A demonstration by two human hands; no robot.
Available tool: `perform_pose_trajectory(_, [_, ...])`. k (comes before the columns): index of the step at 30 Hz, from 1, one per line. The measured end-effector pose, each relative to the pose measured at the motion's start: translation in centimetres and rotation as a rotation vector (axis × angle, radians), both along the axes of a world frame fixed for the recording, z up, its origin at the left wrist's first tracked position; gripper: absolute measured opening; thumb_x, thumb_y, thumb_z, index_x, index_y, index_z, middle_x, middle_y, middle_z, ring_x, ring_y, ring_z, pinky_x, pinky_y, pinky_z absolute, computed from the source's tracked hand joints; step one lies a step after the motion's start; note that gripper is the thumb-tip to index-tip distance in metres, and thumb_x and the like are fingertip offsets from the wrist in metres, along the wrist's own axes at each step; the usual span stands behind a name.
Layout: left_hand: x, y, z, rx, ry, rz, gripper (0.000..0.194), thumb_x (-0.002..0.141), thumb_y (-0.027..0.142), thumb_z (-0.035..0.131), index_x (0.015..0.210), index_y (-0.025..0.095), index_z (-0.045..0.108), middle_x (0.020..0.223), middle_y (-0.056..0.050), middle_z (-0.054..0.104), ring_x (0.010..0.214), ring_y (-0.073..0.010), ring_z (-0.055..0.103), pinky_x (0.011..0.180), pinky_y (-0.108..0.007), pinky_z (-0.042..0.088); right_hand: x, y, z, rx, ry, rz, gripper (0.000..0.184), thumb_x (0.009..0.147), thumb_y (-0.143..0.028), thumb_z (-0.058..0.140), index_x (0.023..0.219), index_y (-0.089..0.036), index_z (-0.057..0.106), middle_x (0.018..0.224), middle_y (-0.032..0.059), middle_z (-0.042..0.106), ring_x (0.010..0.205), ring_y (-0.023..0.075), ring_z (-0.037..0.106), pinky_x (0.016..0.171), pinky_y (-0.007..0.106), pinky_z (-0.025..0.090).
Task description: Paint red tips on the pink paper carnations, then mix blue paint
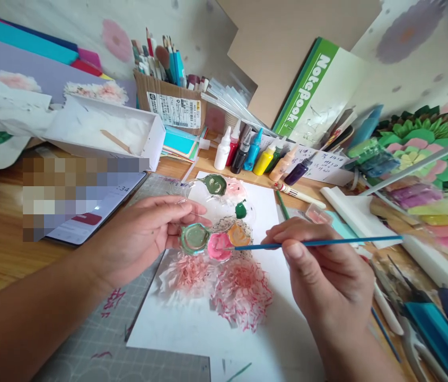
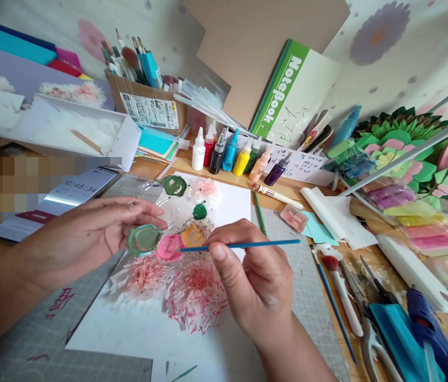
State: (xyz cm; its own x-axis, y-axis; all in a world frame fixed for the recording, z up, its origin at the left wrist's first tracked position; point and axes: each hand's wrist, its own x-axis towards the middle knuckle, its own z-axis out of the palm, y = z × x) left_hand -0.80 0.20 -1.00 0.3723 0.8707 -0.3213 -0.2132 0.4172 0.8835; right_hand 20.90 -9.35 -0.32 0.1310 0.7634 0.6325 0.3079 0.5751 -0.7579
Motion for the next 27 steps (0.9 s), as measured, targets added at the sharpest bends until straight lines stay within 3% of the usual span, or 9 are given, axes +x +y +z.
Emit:
perform_pose_trajectory(5, [0.0, 0.2, 0.0, -0.005, -0.010, -0.009, 0.014, 0.073, 0.033, 0.080, 0.079, 0.021, 0.082, 0.087, -0.007, 0.077, 0.076, -0.0201, 0.069, 0.063, -0.028, 0.056, 0.4, 0.3, -0.2, 0.018, 0.097, -0.084, 0.008, 0.093, -0.024, 0.065, 0.089, -0.023, 0.071, 0.077, 0.0007, 0.069, 0.073, 0.0164, 0.067, 0.063, 0.030, 0.053])
perform_pose_trajectory(9, [0.0, 0.3, -0.1, -0.001, -0.022, -0.013, 0.014, 0.074, 0.032, 0.079, 0.080, 0.020, 0.082, 0.086, -0.007, 0.077, 0.077, -0.0198, 0.069, 0.064, -0.028, 0.055, 0.4, 0.4, -0.3, -0.018, 0.057, -0.045, 0.008, 0.092, -0.022, 0.067, 0.088, -0.023, 0.073, 0.076, 0.0007, 0.070, 0.072, 0.0162, 0.066, 0.063, 0.030, 0.052])
perform_pose_trajectory(16, [0.0, 0.5, 0.4, 0.012, 0.006, 0.004, 0.016, 0.074, 0.031, 0.078, 0.080, 0.016, 0.080, 0.084, -0.008, 0.076, 0.074, -0.0188, 0.067, 0.062, -0.028, 0.054, 1.3, 1.0, 0.4, 0.078, 0.344, -0.200, 0.008, 0.083, -0.019, 0.072, 0.075, -0.019, 0.073, 0.069, 0.0021, 0.069, 0.064, 0.0174, 0.067, 0.053, 0.030, 0.052])
perform_pose_trajectory(21, [0.1, 0.8, 0.6, 0.018, 0.032, 0.046, 0.014, 0.073, 0.027, 0.077, 0.081, 0.015, 0.079, 0.082, -0.008, 0.076, 0.075, -0.0196, 0.067, 0.063, -0.029, 0.054, 1.9, 1.1, -0.5, -0.131, 0.213, -0.113, 0.012, 0.086, -0.025, 0.072, 0.076, -0.020, 0.072, 0.066, 0.0000, 0.068, 0.060, 0.0141, 0.066, 0.050, 0.024, 0.050])
perform_pose_trajectory(27, [0.2, 0.8, 0.5, 0.026, 0.046, 0.047, 0.013, 0.073, 0.025, 0.076, 0.080, 0.015, 0.079, 0.081, -0.008, 0.076, 0.076, -0.0203, 0.067, 0.063, -0.030, 0.052, 1.6, 1.1, -1.3, -0.189, 0.085, -0.090, 0.020, 0.090, -0.033, 0.069, 0.075, -0.020, 0.067, 0.064, -0.0004, 0.067, 0.060, 0.0138, 0.064, 0.052, 0.025, 0.052])
